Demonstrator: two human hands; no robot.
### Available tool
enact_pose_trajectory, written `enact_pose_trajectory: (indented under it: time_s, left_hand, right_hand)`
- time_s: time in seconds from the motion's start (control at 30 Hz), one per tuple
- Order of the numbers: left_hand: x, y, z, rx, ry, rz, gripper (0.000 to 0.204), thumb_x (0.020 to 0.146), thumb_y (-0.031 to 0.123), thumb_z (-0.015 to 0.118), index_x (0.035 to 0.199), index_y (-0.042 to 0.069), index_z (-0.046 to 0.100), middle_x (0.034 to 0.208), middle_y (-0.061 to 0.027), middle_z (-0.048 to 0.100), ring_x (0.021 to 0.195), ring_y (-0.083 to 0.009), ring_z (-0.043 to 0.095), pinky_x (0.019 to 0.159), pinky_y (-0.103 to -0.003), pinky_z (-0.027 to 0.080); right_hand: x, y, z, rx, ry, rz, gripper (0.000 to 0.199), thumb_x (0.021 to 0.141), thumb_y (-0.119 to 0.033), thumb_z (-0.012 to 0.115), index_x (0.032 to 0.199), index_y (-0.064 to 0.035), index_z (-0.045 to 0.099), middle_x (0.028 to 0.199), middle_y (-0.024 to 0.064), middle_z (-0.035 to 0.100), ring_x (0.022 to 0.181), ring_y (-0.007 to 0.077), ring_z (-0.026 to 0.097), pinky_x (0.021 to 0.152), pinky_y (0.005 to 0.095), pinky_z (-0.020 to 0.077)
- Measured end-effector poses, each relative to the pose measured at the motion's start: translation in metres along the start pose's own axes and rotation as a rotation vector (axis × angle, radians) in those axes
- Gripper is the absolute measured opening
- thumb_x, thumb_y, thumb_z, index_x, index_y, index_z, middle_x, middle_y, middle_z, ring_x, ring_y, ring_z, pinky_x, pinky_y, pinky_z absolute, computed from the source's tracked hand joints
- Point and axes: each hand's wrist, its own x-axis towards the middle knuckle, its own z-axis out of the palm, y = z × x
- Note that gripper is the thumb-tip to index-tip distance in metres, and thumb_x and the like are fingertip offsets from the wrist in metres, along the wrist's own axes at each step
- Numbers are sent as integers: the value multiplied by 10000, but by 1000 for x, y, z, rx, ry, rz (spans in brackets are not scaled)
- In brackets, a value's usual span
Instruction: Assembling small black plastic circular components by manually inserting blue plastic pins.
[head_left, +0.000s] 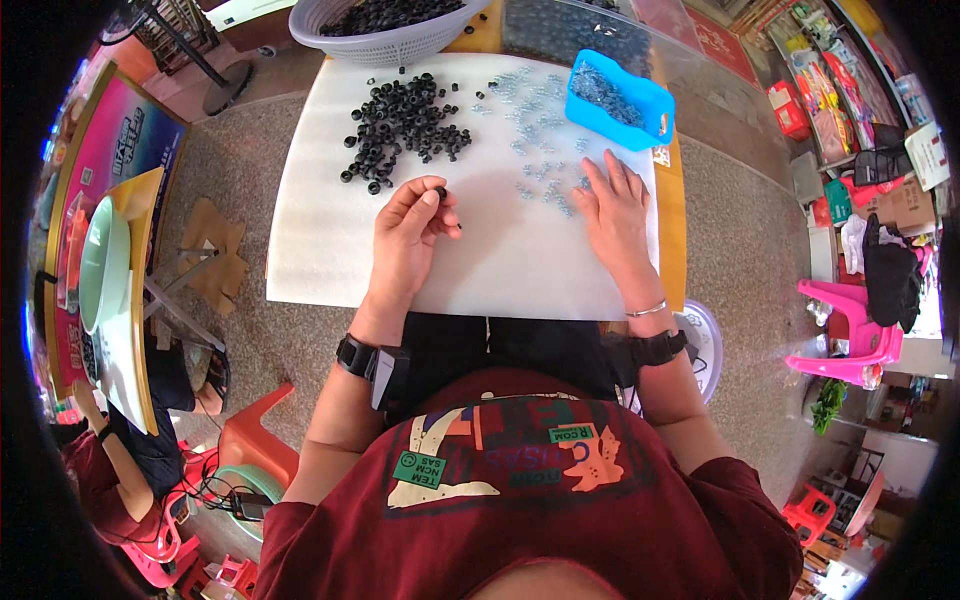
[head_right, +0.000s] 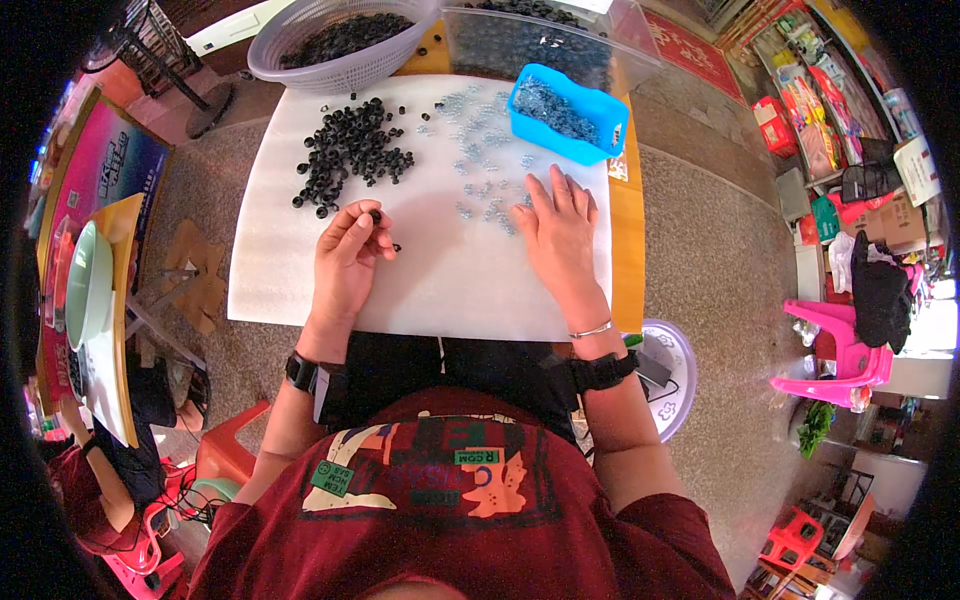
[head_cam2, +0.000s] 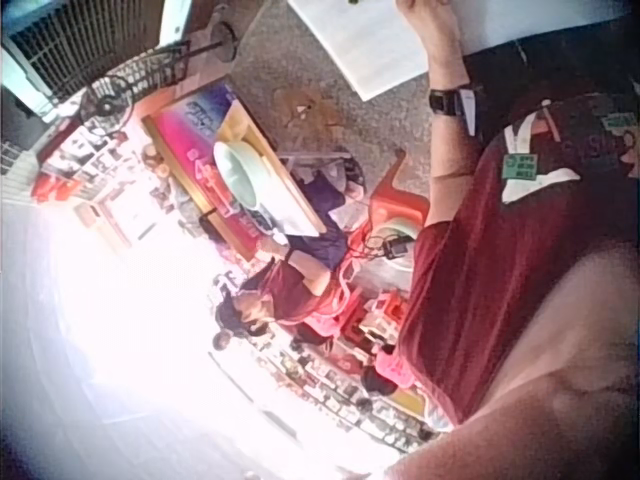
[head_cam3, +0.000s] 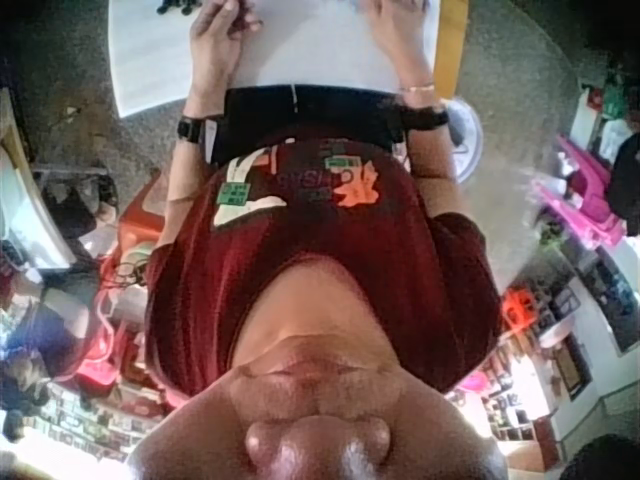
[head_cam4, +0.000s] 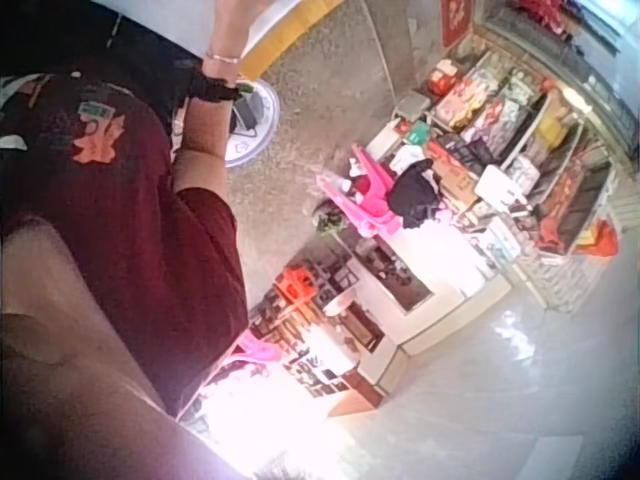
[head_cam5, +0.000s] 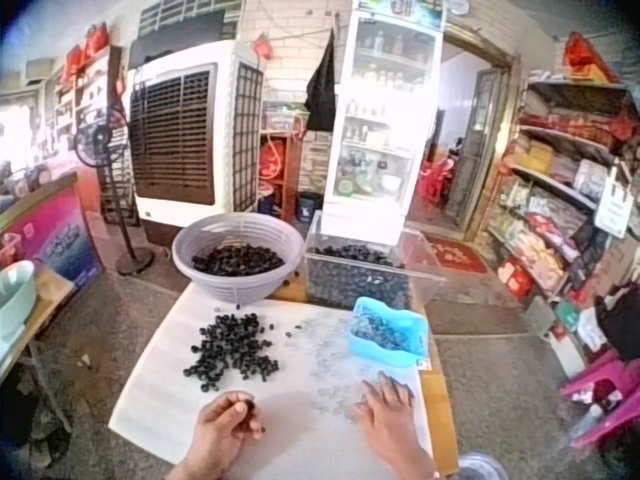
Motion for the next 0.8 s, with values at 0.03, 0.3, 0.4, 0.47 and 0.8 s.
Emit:
enact_pose_trajectory:
  time_s: [0.03,0.3,0.4,0.47,0.8]
  left_hand:
    - [0,0,0,2,0,-1,174,969,100,508,1097,4,579,924,-69,622,742,-125,603,661,-272,528]
    - [0,2,2,-1,-3,-2,178,969,101,508,1101,1,573,927,-72,615,746,-125,601,660,-269,529]
    - [0,3,2,4,-7,-6,183,971,99,504,1109,-3,568,933,-73,612,747,-125,600,663,-268,528]
    - [-1,3,1,8,-7,-11,189,972,97,500,1116,-6,564,938,-77,610,747,-126,599,670,-269,527]
    - [2,2,-3,-68,8,-41,221,977,82,482,1162,-19,546,975,-99,607,769,-130,594,713,-277,525]
  right_hand:
    - [1,-1,0,-2,12,-2,384,884,-274,598,1207,-66,597,1329,172,491,1199,322,433,1057,476,283]
    - [16,2,3,111,139,75,153,813,-135,655,958,-98,684,989,47,619,947,256,519,821,417,364]
    - [28,4,9,124,184,24,91,788,-112,668,875,-120,694,857,3,609,878,238,519,776,402,354]
    - [32,4,10,105,117,-21,86,782,-115,670,863,-130,695,835,-5,609,874,234,519,781,397,354]
    - [46,15,13,175,85,-91,74,790,-91,655,855,-117,676,807,13,646,802,227,546,765,385,389]
